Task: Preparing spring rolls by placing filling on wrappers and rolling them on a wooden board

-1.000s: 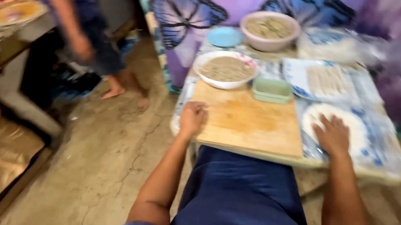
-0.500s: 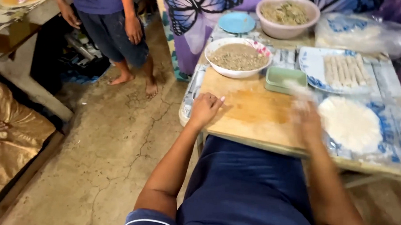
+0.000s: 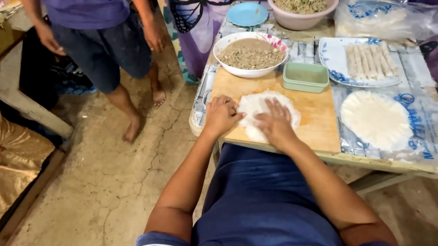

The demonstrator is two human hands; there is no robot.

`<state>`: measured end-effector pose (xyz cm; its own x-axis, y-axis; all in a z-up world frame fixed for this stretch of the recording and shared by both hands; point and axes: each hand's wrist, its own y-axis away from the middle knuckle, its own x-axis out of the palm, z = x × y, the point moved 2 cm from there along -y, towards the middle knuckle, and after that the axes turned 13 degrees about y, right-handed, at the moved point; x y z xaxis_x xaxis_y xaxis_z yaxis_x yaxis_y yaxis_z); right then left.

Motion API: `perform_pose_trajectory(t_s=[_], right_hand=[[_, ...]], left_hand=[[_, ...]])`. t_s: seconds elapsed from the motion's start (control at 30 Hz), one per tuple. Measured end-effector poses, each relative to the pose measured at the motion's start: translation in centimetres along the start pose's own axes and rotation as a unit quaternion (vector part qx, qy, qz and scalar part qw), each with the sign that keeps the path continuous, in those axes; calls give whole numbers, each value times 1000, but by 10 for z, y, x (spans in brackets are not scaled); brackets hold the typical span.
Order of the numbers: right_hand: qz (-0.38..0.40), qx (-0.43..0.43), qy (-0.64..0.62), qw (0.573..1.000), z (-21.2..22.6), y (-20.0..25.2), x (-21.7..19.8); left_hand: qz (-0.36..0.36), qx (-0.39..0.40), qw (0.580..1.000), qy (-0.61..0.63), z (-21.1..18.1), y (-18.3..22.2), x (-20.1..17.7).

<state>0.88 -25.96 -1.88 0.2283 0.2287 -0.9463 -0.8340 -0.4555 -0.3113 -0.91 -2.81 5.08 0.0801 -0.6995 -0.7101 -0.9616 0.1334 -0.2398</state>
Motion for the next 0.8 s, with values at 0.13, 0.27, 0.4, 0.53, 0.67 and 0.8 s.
perform_pose_trajectory(t_s=[0.13,0.27,0.4,0.53,0.67,0.8], right_hand=[[-1,58,-40,998,-21,-11,-5],[83,123,37,988,-16,-17,-7],[58,130,78,987,-16,-12,-37],[7,139,105,985,-44,-5,-28],[-43,137,12,990,-70,0,-7],[-80,103,-69,989,-59,3,-23]], left_hand=[[6,-7,1000,-6,8,-2,6],[3,1,1000,-3,7,-1,3],[1,4,1000,3,6,0,1],[-5,10,1000,10,7,1,2],[-20,27,999,13,27,-9,15],[-31,45,994,91,56,-26,38]])
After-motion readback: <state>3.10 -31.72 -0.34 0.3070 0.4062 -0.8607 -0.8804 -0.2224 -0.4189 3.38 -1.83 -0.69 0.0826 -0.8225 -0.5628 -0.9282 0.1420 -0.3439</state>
